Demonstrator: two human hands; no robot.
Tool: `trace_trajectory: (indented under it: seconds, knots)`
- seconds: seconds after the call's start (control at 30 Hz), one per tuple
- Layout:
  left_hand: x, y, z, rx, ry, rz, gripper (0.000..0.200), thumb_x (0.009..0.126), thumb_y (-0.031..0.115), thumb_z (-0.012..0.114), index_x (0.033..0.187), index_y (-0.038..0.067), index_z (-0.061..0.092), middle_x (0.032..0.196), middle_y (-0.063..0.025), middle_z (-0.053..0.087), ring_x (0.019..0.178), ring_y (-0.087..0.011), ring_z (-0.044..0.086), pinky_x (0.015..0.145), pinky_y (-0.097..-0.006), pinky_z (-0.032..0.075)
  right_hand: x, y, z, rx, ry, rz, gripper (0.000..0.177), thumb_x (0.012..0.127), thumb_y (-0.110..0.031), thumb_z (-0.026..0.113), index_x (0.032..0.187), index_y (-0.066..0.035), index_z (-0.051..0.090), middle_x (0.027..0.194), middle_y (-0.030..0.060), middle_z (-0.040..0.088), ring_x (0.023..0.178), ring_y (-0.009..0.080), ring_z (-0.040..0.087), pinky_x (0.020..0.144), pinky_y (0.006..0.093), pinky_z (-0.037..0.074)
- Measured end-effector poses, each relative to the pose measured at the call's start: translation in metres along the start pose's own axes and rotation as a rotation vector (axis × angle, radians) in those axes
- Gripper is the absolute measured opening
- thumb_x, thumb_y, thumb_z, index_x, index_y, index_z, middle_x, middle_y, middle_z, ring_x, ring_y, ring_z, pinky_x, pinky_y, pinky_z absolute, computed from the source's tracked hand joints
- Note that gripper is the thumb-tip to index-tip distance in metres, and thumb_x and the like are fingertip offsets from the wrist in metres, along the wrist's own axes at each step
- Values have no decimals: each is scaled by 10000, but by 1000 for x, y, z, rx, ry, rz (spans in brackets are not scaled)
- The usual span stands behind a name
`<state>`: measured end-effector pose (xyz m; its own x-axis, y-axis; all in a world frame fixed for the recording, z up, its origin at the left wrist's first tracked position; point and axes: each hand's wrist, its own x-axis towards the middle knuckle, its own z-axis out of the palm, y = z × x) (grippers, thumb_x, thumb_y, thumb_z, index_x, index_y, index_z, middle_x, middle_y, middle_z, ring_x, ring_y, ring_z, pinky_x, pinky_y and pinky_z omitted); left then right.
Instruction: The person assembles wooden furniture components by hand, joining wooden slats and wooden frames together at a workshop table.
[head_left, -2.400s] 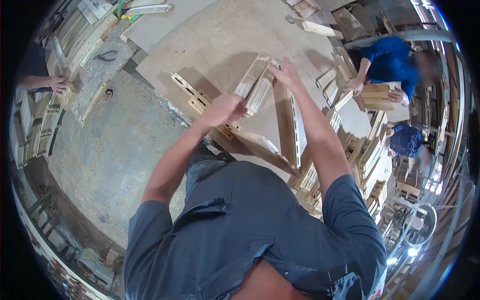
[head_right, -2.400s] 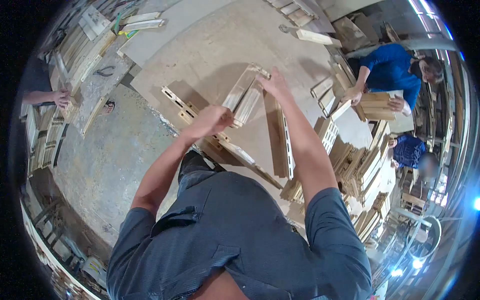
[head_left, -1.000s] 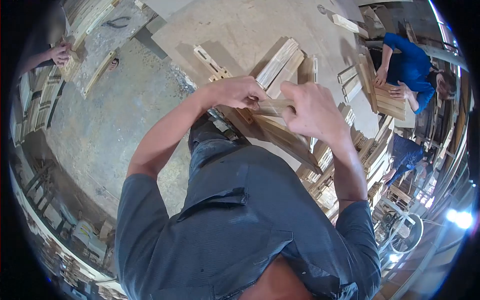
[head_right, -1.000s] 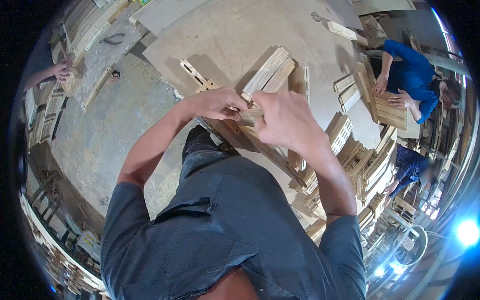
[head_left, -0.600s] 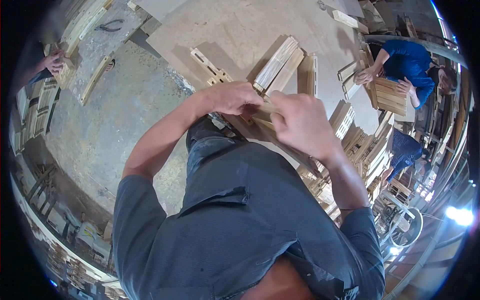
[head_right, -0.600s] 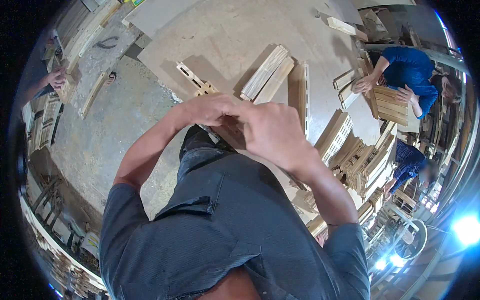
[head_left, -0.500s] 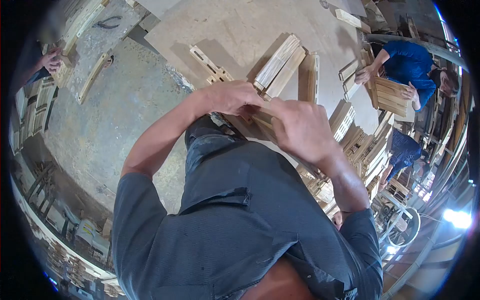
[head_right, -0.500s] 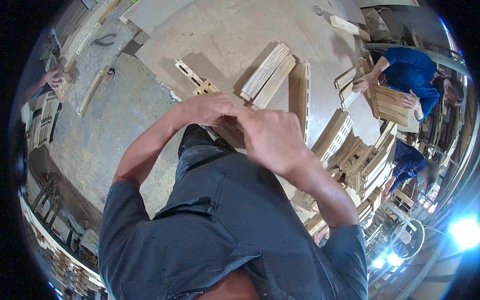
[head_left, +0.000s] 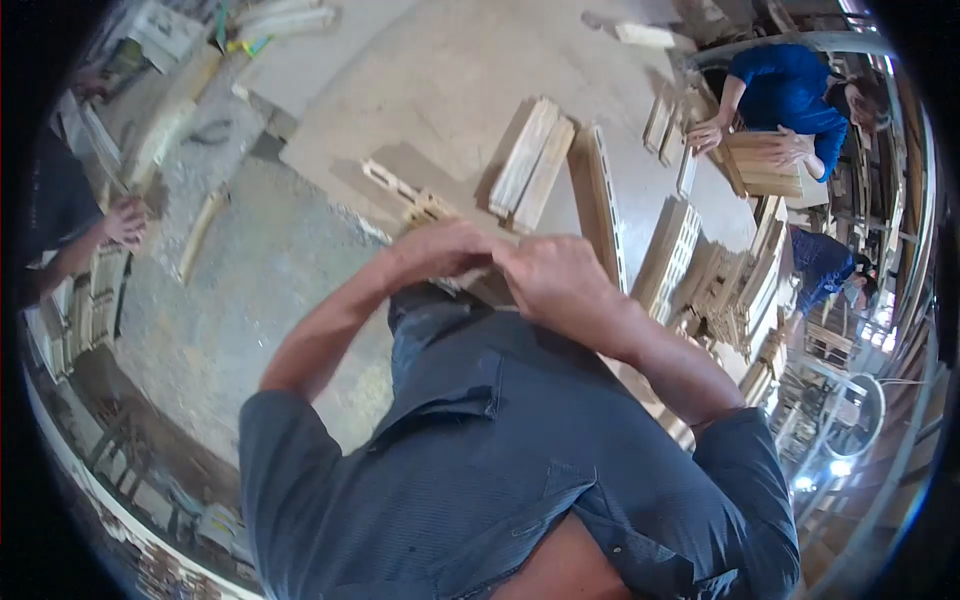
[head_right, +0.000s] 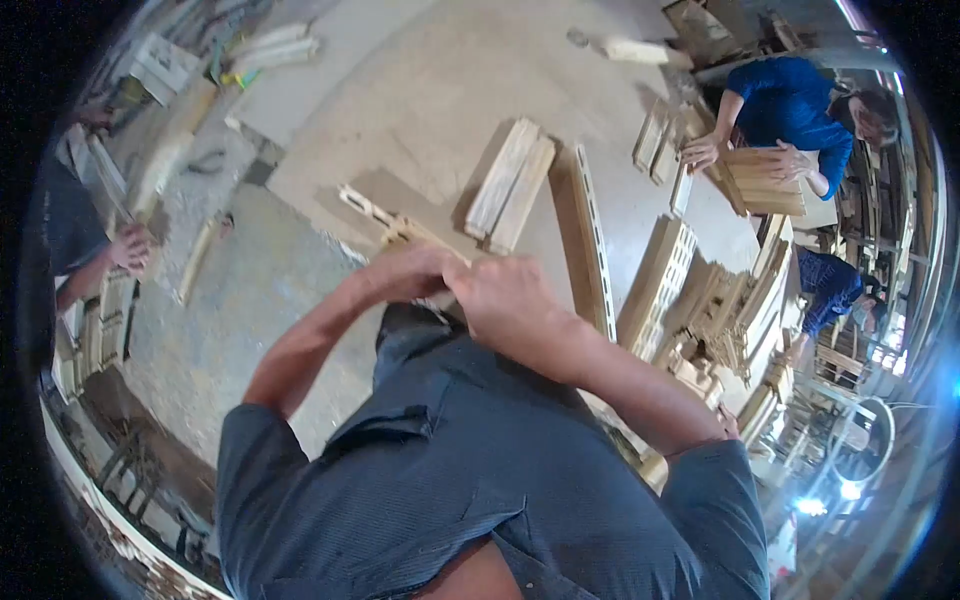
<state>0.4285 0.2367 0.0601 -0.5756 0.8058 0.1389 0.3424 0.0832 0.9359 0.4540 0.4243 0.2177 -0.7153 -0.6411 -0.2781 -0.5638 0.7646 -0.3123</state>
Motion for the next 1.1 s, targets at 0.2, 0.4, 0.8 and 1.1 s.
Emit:
trace_trajectory:
  seconds: [0.2, 0.4, 0.8, 1.1]
  knots:
    - [-3, 46, -13, 110, -235, -328, 452, 841, 190, 734, 1266, 42, 695, 1214, -214, 708, 1128, -286, 685, 974, -419, 522, 14, -3, -73, 391, -354, 97, 571, 929, -611, 620, 1104, -70, 679, 833, 213, 677, 787, 376, 684, 708, 462, 506]
    - [17, -17, -14, -2, 385, -333, 280, 823, 109, 650, 1064, -34, 668, 984, -250, 715, 956, -401, 707, 843, -445, 564, 80, 191, 20, 514, 170, 346, 569, 904, -424, 720, 1248, 26, 656, 1040, 203, 733, 960, 357, 706, 895, 396, 556]
    - [78, -89, 34, 415, 371, -479, 682, 749, 299, 830, 1305, 31, 538, 1074, -205, 702, 1065, -408, 686, 887, -506, 567, 131, 277, 101, 339, 217, 425, 687, 819, -337, 785, 1391, -15, 584, 1302, 234, 663, 1237, 374, 628, 1070, 444, 488]
    - [78, -106, 4, 311, 97, -485, 899, 696, 482, 889, 1381, 22, 533, 1249, -280, 644, 1220, -410, 607, 1025, -452, 512, 117, 227, 25, 393, 189, 322, 472, 837, -280, 777, 1214, -7, 700, 1091, 170, 748, 1034, 253, 713, 913, 393, 545]
